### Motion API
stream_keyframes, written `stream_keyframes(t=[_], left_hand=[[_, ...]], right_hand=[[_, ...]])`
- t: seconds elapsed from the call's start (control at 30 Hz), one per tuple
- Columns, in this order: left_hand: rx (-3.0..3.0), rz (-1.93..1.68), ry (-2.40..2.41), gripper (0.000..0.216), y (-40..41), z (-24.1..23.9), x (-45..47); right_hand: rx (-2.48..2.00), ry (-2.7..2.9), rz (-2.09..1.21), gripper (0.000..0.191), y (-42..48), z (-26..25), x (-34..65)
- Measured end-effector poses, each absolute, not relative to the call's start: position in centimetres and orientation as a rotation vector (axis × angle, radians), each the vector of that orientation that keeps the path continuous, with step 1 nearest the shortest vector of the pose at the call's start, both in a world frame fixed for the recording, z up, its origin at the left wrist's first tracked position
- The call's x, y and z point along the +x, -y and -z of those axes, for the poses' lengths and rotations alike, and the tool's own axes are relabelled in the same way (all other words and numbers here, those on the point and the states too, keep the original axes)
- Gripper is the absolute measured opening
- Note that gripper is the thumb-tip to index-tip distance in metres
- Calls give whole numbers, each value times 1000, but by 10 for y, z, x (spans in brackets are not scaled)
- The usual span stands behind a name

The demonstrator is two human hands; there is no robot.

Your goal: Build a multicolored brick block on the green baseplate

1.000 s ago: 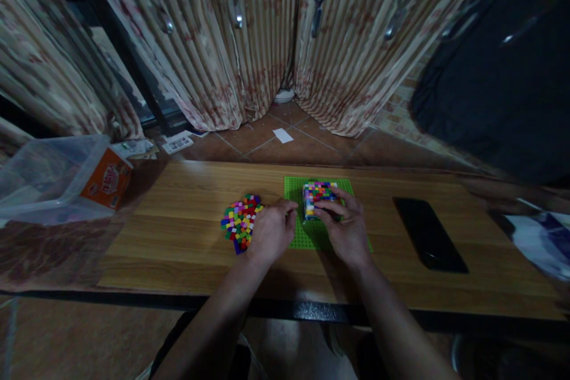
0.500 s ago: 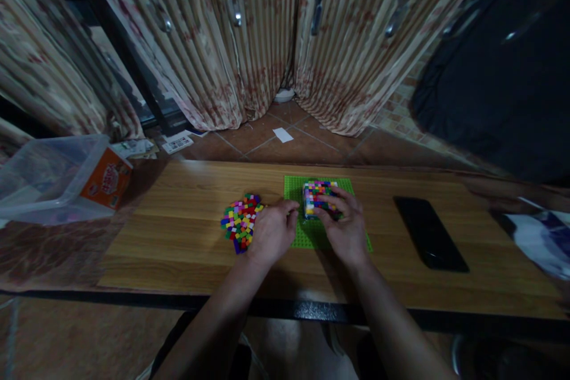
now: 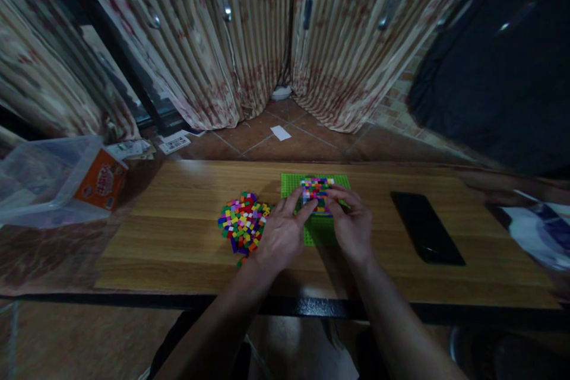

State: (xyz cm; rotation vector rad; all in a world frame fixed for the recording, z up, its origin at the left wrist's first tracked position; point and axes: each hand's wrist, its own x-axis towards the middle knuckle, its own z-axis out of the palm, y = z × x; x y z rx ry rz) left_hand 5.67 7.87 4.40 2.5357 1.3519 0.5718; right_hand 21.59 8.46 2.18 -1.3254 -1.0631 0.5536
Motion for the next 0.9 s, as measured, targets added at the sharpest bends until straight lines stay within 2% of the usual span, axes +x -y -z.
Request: stream_keyframes(t=[0.27,0.67,0.9], left_hand=[[2510,-566,-1397,59,-79,-42,60],[2434,-535,-1509,69,-72,-38,69],[2379,-677,-1319,68,-75,-35,61]], right_hand=[[-1364,911,-559,15,-86,-29,220],[-1386,860,-631,18,-87,-24,226],[-1426,1004,-454,24,-82,-22,224]])
